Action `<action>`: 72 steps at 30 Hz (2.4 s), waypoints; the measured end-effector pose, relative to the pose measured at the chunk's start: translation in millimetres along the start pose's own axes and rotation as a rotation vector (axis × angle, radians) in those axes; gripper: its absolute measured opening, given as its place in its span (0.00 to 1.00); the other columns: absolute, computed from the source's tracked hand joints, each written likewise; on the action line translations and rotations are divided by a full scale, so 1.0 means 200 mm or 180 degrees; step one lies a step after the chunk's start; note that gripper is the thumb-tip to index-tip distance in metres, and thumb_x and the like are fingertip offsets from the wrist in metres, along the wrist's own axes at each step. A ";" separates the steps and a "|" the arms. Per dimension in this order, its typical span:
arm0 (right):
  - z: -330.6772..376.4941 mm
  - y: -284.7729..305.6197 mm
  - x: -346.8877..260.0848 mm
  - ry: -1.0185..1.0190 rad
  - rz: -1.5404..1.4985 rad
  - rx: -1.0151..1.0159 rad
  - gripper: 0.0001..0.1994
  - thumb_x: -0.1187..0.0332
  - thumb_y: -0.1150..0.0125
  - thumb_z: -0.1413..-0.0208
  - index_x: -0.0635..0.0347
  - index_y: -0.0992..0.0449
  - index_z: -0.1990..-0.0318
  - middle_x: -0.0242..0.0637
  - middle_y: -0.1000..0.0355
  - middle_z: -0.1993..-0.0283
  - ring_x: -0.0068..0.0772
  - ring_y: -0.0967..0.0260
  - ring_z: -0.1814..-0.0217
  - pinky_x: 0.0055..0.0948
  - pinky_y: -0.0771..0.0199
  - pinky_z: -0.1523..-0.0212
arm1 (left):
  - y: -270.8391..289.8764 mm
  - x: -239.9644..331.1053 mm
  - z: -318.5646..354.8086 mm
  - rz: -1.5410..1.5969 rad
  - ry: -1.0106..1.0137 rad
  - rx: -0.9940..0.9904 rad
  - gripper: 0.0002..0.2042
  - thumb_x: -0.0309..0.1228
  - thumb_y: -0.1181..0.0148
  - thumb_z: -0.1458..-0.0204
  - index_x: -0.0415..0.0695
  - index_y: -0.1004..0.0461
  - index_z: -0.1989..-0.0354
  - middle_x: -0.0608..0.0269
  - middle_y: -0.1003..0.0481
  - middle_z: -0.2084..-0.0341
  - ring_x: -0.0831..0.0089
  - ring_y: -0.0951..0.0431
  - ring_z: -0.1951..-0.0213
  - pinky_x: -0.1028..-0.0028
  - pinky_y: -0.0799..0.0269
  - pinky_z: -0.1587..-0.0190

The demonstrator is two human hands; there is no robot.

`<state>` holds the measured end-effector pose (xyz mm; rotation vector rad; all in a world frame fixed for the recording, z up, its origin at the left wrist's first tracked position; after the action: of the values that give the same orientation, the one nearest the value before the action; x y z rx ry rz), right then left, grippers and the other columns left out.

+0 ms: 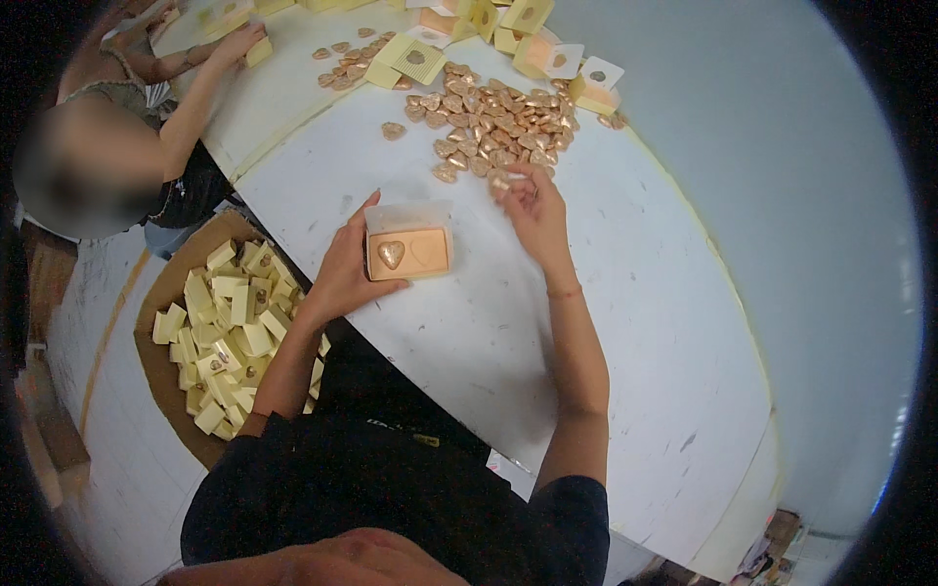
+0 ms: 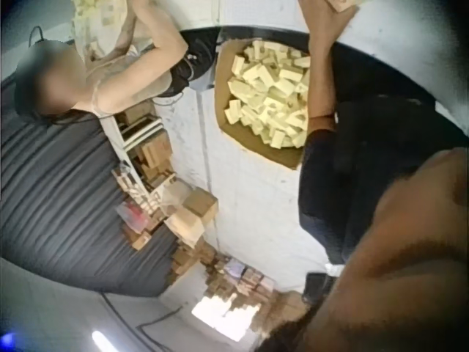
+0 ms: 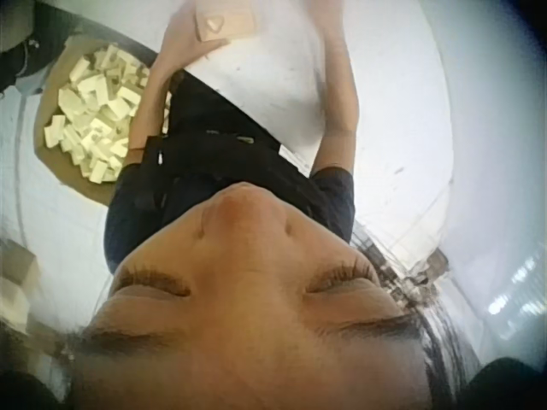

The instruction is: The person places heart-shaped metallic pieces into small rectangular boxes, closes the boxes, and sets them aside. The process is repeated continuously with multiple boxes and pieces on the table.

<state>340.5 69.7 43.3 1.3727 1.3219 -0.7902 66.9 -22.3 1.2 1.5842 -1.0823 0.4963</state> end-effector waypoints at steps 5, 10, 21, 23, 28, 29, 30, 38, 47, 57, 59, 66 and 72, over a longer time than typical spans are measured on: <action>0.28 -0.28 -0.36 0.0036 0.0295 -0.0776 0.08 0.77 0.32 0.48 0.58 0.22 0.60 0.26 0.23 0.65 0.17 0.29 0.64 0.19 0.37 0.67 | 0.01 0.04 0.00 0.0093 0.0135 -0.0060 0.57 0.36 0.22 0.66 0.44 0.55 0.27 0.47 0.32 0.43 0.50 0.33 0.42 0.59 0.42 0.36; 0.28 -0.36 -0.21 0.1153 0.2177 -0.0860 0.08 0.72 0.31 0.48 0.52 0.18 0.60 0.28 0.25 0.69 0.28 0.31 0.50 0.39 0.48 0.41 | 0.01 0.05 0.01 0.0046 0.0090 -0.0032 0.58 0.34 0.22 0.67 0.45 0.55 0.26 0.47 0.33 0.42 0.48 0.33 0.41 0.59 0.42 0.36; 0.35 -0.36 -0.22 0.1757 0.3018 -0.0446 0.09 0.68 0.34 0.47 0.47 0.15 0.59 0.29 0.30 0.46 0.36 0.38 0.39 0.49 0.56 0.34 | 0.01 0.04 0.01 0.0083 0.0006 -0.0065 0.58 0.34 0.22 0.68 0.45 0.55 0.27 0.47 0.34 0.40 0.47 0.34 0.40 0.59 0.42 0.35; 0.37 -0.38 -0.23 0.1702 0.3156 -0.0394 0.08 0.68 0.35 0.48 0.46 0.15 0.60 0.29 0.31 0.45 0.37 0.39 0.40 0.49 0.55 0.35 | 0.01 0.05 0.01 0.0075 0.0043 -0.0067 0.59 0.35 0.21 0.68 0.44 0.56 0.26 0.46 0.34 0.40 0.47 0.34 0.40 0.59 0.42 0.35; 0.35 -0.36 -0.22 0.1327 0.2712 -0.0454 0.09 0.71 0.38 0.44 0.52 0.17 0.56 0.32 0.31 0.46 0.35 0.37 0.43 0.44 0.48 0.36 | 0.12 0.06 0.03 0.1142 0.0277 -0.0377 0.45 0.35 0.32 0.50 0.43 0.53 0.26 0.49 0.34 0.38 0.58 0.34 0.37 0.62 0.42 0.34; 0.35 -0.32 -0.17 0.1262 0.1987 -0.0157 0.10 0.72 0.38 0.43 0.54 0.19 0.54 0.34 0.30 0.47 0.35 0.36 0.43 0.42 0.45 0.37 | 0.16 0.02 0.05 0.1089 0.0088 -0.0247 0.40 0.35 0.37 0.46 0.43 0.51 0.27 0.50 0.34 0.37 0.59 0.34 0.36 0.63 0.42 0.34; 0.37 -0.27 -0.09 0.1195 0.1257 0.0126 0.11 0.73 0.39 0.42 0.57 0.21 0.52 0.36 0.30 0.48 0.35 0.36 0.44 0.40 0.43 0.38 | 0.19 0.00 0.06 0.1039 -0.0101 -0.0116 0.35 0.34 0.41 0.41 0.42 0.49 0.27 0.50 0.34 0.36 0.61 0.35 0.35 0.63 0.43 0.34; 0.26 -0.25 0.07 -0.0400 -0.0331 -0.1179 0.22 0.79 0.43 0.41 0.61 0.31 0.38 0.37 0.31 0.42 0.26 0.34 0.47 0.27 0.34 0.43 | 0.07 -0.02 -0.03 0.1494 0.0369 -0.0812 0.19 0.25 0.41 0.42 0.39 0.27 0.41 0.58 0.22 0.51 0.72 0.25 0.50 0.72 0.33 0.43; 0.37 -0.34 -0.10 0.0687 0.0115 -0.1189 0.24 0.80 0.35 0.51 0.58 0.22 0.43 0.43 0.33 0.36 0.42 0.36 0.34 0.37 0.37 0.34 | -0.08 0.01 -0.06 0.1511 -0.0470 0.0016 0.20 0.13 0.44 0.52 0.46 0.19 0.52 0.56 0.18 0.56 0.64 0.18 0.53 0.72 0.26 0.49; 0.37 -0.33 -0.04 0.1562 0.1012 -0.0970 0.24 0.75 0.30 0.53 0.51 0.21 0.45 0.36 0.28 0.39 0.45 0.34 0.35 0.40 0.32 0.36 | 0.08 -0.03 0.03 0.1589 -0.0494 -0.0672 0.22 0.18 0.37 0.51 0.46 0.23 0.45 0.55 0.27 0.42 0.55 0.32 0.35 0.64 0.36 0.36; 0.38 -0.33 -0.05 0.1584 0.1146 -0.0999 0.23 0.74 0.30 0.53 0.51 0.20 0.46 0.35 0.27 0.40 0.45 0.34 0.35 0.41 0.32 0.36 | 0.08 0.05 0.07 0.1339 -0.0334 -0.0559 0.21 0.18 0.35 0.51 0.45 0.22 0.47 0.56 0.27 0.42 0.54 0.34 0.35 0.62 0.37 0.34; 0.36 -0.30 -0.17 0.1889 0.2078 -0.1416 0.19 0.70 0.31 0.50 0.50 0.20 0.48 0.28 0.26 0.41 0.44 0.34 0.34 0.47 0.32 0.36 | 0.04 -0.03 0.12 0.0862 -0.0763 -0.0349 0.15 0.22 0.31 0.53 0.46 0.18 0.54 0.61 0.25 0.43 0.54 0.32 0.36 0.56 0.36 0.35; 0.41 -0.22 -0.31 0.1222 0.2322 -0.2053 0.16 0.67 0.32 0.47 0.51 0.19 0.50 0.27 0.26 0.40 0.40 0.33 0.34 0.50 0.41 0.31 | 0.05 0.06 0.14 -0.0328 -0.1539 0.0004 0.15 0.34 0.27 0.56 0.47 0.20 0.59 0.61 0.30 0.38 0.53 0.35 0.35 0.56 0.37 0.36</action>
<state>301.7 -31.1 71.1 1.3447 1.0807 0.3844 57.4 -51.8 7.3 1.7998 -1.3458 0.0385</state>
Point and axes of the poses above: each hand's wrist, its own z-axis away from the middle knuckle, its own y-axis out of the back of the hand, x = y × z, the point moved 2 cm from there along -z, towards the middle knuckle
